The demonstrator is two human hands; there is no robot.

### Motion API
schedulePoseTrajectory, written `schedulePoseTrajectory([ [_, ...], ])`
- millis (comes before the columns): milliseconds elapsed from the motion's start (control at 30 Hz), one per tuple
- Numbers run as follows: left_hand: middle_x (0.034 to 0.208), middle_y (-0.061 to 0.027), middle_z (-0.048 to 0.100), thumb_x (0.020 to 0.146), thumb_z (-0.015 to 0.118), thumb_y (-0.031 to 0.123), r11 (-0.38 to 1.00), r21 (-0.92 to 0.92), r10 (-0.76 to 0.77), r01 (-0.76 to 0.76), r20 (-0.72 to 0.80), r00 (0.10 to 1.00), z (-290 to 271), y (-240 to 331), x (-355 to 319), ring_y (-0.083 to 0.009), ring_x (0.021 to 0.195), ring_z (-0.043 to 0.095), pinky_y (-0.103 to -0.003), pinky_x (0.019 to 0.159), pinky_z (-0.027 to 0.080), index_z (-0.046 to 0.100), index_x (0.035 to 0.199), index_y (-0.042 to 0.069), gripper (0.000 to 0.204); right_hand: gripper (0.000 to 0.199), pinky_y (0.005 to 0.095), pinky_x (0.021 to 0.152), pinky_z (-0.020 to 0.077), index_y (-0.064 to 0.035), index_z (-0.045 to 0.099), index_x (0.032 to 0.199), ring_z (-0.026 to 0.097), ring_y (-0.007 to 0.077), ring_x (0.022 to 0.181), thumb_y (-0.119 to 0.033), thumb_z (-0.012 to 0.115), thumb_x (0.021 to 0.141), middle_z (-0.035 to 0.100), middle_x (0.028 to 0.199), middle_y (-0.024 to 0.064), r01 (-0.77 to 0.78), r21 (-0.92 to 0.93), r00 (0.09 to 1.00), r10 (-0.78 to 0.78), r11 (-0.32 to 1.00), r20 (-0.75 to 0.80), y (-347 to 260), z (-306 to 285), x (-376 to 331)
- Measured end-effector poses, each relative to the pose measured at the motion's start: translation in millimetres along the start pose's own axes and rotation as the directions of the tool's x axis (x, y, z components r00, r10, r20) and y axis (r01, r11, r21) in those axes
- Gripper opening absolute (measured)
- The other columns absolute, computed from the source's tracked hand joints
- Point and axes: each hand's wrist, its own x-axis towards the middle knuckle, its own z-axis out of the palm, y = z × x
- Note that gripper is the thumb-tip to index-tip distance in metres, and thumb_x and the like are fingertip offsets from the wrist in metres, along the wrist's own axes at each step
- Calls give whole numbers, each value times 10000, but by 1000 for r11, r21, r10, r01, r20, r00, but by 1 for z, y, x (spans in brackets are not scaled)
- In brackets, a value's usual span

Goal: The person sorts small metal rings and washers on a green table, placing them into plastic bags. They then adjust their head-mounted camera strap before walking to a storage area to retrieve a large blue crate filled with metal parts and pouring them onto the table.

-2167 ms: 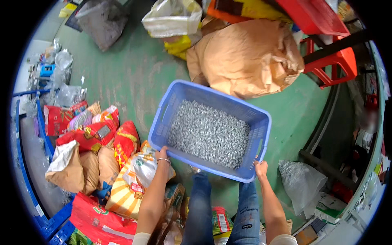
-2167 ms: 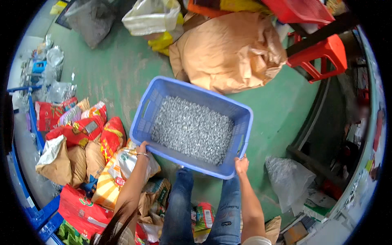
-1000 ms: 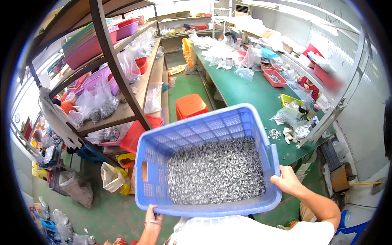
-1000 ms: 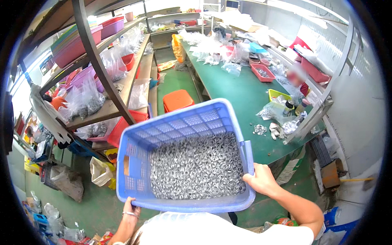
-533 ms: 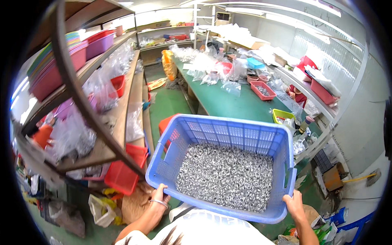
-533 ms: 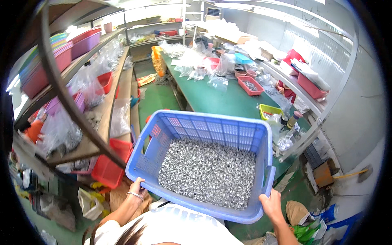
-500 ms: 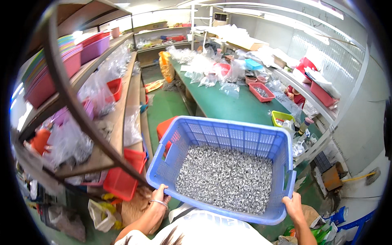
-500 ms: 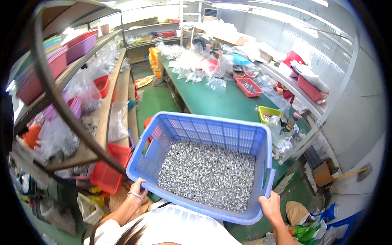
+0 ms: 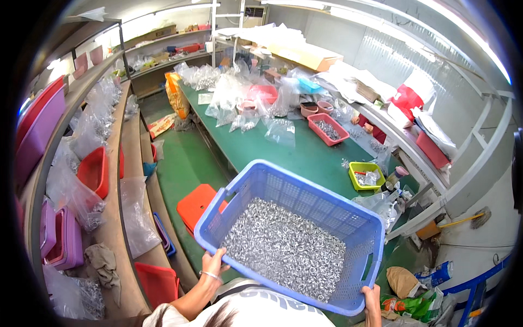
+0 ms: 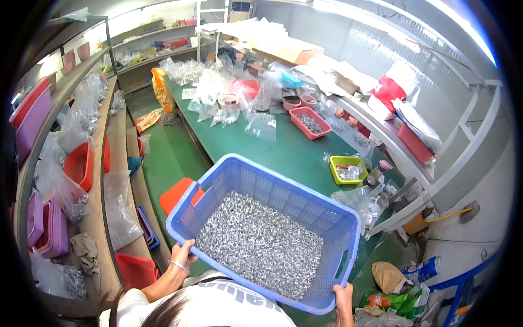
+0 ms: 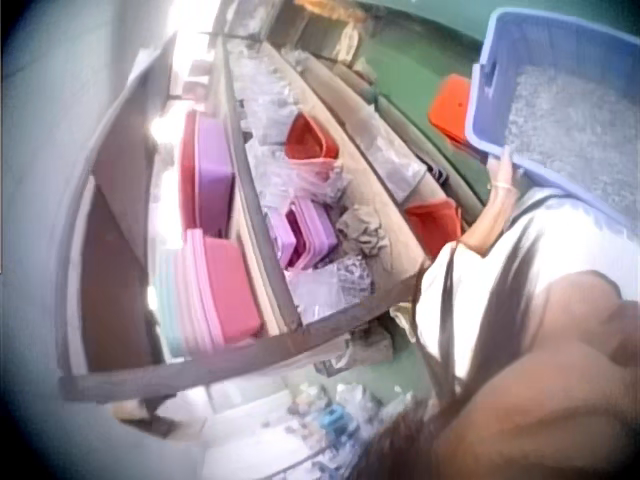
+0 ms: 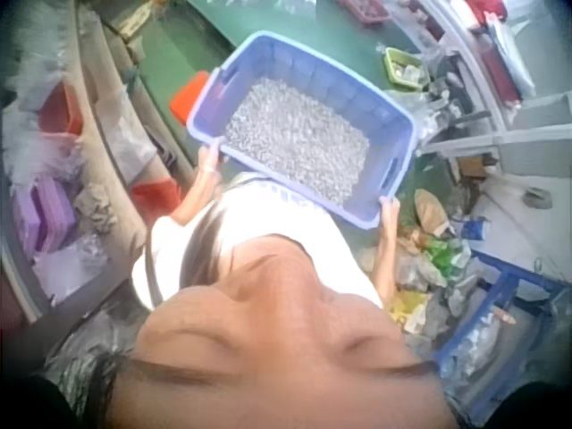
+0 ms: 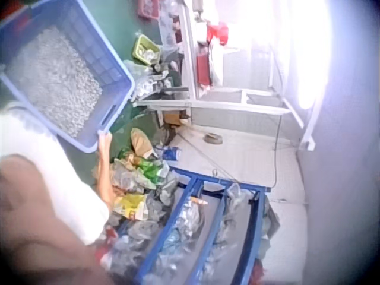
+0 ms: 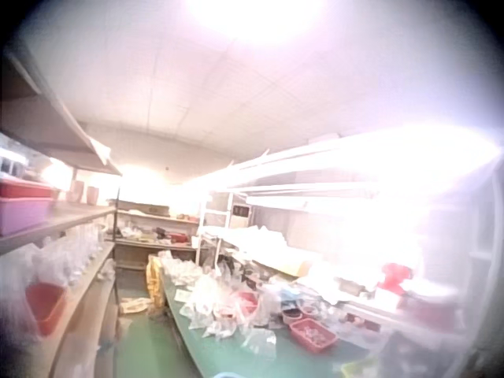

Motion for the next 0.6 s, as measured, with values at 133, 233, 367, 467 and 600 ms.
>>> schedulePoseTrajectory([
  [133,827,-31,497,796,618,131,993,-66,107,-100,99,989,27,22,16,-135,754,542,-281,639,512,455,926,44,225,182,278,506,415,42,545,728,496,152,533,-33,504,567,522,644,48,-55,90,998,58,994,-33,-7,20,19],
  [233,784,-10,545,819,595,94,992,26,115,-122,193,975,40,45,35,-121,708,561,-276,670,506,509,867,45,110,129,260,480,386,5,515,681,468,131,513,-73,495,581,497,620,36,-41,95,999,42,995,-5,-21,35,35],
  [367,782,-1,558,837,594,134,983,51,161,-176,217,963,54,50,82,-108,699,564,-252,655,504,541,868,49,105,136,253,523,395,17,558,747,477,114,552,-66,508,652,526,663,23,-40,128,999,38,991,20,-11,44,75],
  [467,848,-20,561,849,595,195,957,41,268,-286,244,932,62,58,107,-106,765,564,-240,628,511,532,933,25,200,210,264,605,415,19,565,842,505,115,639,-169,563,749,552,738,36,17,208,1000,-19,978,8,-14,65,81],
  [600,883,-38,554,858,586,245,948,-43,317,-314,170,933,65,45,126,-115,818,561,-251,613,517,523,1013,16,283,357,288,777,376,53,483,1078,478,143,898,-208,538,842,520,1002,89,231,174,961,-196,957,-196,-18,77,42],
])
